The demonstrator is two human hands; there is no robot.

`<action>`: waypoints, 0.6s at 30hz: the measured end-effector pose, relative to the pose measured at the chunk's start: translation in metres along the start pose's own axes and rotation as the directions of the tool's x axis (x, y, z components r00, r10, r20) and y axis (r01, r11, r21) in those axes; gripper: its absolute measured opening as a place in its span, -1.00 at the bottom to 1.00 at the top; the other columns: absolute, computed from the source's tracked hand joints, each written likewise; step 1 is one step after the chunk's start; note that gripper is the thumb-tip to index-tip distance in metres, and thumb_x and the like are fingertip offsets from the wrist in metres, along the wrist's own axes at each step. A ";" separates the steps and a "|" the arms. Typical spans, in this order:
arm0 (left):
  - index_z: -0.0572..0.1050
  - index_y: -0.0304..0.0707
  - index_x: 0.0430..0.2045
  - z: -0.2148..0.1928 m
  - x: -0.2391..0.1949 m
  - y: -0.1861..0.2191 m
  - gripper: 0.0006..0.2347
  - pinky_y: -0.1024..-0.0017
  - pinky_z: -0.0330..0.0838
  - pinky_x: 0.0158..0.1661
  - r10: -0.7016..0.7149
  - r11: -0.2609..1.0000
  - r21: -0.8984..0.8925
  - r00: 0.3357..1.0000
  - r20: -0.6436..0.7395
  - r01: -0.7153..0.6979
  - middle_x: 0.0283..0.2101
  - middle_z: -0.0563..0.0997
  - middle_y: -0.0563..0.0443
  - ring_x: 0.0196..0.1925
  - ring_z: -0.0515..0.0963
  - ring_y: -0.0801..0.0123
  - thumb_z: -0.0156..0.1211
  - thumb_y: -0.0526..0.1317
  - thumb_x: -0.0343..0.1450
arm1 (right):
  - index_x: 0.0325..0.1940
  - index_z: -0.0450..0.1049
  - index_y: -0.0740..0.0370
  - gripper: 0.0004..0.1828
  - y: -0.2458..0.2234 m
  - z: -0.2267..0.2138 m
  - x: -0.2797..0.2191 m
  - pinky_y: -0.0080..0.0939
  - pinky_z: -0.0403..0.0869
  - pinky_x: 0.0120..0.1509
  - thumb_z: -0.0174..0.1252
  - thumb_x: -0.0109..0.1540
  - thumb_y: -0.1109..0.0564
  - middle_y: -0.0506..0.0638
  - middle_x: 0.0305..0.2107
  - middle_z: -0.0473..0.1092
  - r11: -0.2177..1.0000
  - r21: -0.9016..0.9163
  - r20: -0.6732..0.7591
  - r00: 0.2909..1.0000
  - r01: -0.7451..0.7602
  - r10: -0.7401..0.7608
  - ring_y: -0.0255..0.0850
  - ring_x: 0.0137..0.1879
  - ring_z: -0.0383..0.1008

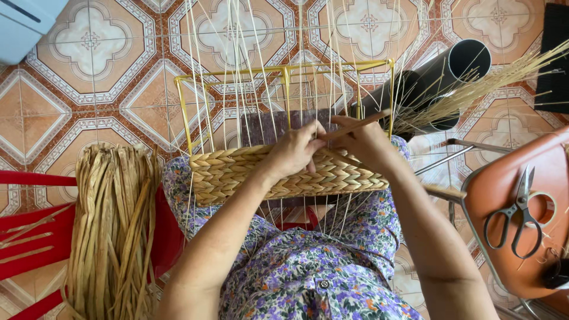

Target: The person weaves dried palm leaves into a rectangular basket using a metal frame jig. They interlace the leaves through vertical wires, pull them tight, and occasionally trim excess material with scissors.

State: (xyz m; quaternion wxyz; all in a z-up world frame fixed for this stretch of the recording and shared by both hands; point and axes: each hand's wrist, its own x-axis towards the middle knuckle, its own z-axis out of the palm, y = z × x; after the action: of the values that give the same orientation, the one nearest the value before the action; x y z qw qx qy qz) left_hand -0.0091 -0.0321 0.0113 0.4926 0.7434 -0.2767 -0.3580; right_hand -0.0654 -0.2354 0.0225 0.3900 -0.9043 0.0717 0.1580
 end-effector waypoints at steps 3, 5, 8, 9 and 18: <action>0.30 -0.32 -0.19 -0.012 -0.004 -0.003 -0.94 0.57 0.59 -0.68 -0.097 0.964 -0.236 0.990 0.105 0.120 -0.33 0.58 -0.08 -0.62 0.66 0.45 -0.09 -0.33 0.53 | -0.10 0.48 0.38 -0.91 -0.007 0.017 -0.006 -0.23 0.34 -0.38 0.16 0.39 0.26 0.06 -0.47 0.41 0.935 0.354 -0.183 0.983 0.037 0.031 -0.25 -0.41 0.34; 0.34 -0.26 -0.22 -0.014 0.006 0.000 -0.96 0.51 0.51 -0.70 -0.247 0.956 -0.141 0.966 0.079 0.256 -0.42 0.58 -0.12 -0.66 0.61 0.38 -0.06 -0.33 0.52 | -0.16 0.44 0.31 -0.90 -0.010 0.023 -0.016 -0.30 0.46 -0.33 0.11 0.41 0.22 -0.03 -0.42 0.44 0.867 0.436 -0.250 0.958 0.241 -0.141 -0.32 -0.37 0.40; 0.43 -0.33 -0.32 0.005 0.022 0.003 -0.95 0.51 0.49 -0.65 -0.190 0.954 0.230 0.981 -0.033 0.193 -0.48 0.59 -0.13 -0.63 0.57 0.34 0.01 -0.39 0.50 | -0.16 0.48 0.25 -0.85 -0.013 0.021 -0.029 -0.35 0.56 -0.29 0.15 0.36 0.11 -0.08 -0.34 0.49 0.893 0.166 -0.290 0.886 0.418 -0.361 -0.37 -0.29 0.50; 0.46 -0.38 -0.37 0.011 0.026 0.004 -0.93 0.52 0.50 -0.62 -0.111 0.911 0.391 0.992 -0.062 0.127 -0.49 0.60 -0.13 -0.61 0.57 0.34 0.03 -0.41 0.49 | -0.14 0.50 0.24 -0.82 -0.014 0.016 -0.032 -0.36 0.58 -0.29 0.19 0.34 0.06 -0.09 -0.32 0.50 0.894 0.007 -0.276 0.860 0.448 -0.429 -0.37 -0.26 0.54; 0.60 -0.20 -0.25 0.010 0.023 -0.014 -0.90 0.68 0.59 -0.61 -0.057 0.998 0.002 0.995 -0.087 0.058 -0.33 0.68 0.01 -0.57 0.69 0.48 0.14 -0.27 0.48 | -0.39 0.57 0.12 -0.59 0.015 -0.038 -0.039 -0.09 0.51 -0.23 0.30 0.17 -0.27 -0.09 -0.37 0.44 0.872 -0.483 -0.115 0.993 -0.084 0.032 -0.21 -0.30 0.49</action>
State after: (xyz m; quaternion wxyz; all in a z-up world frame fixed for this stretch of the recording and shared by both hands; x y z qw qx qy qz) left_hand -0.0028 -0.0505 -0.0101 0.4922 0.7670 -0.2341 -0.3387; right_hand -0.0970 -0.2731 0.0503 0.1408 -0.9777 0.0767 0.1357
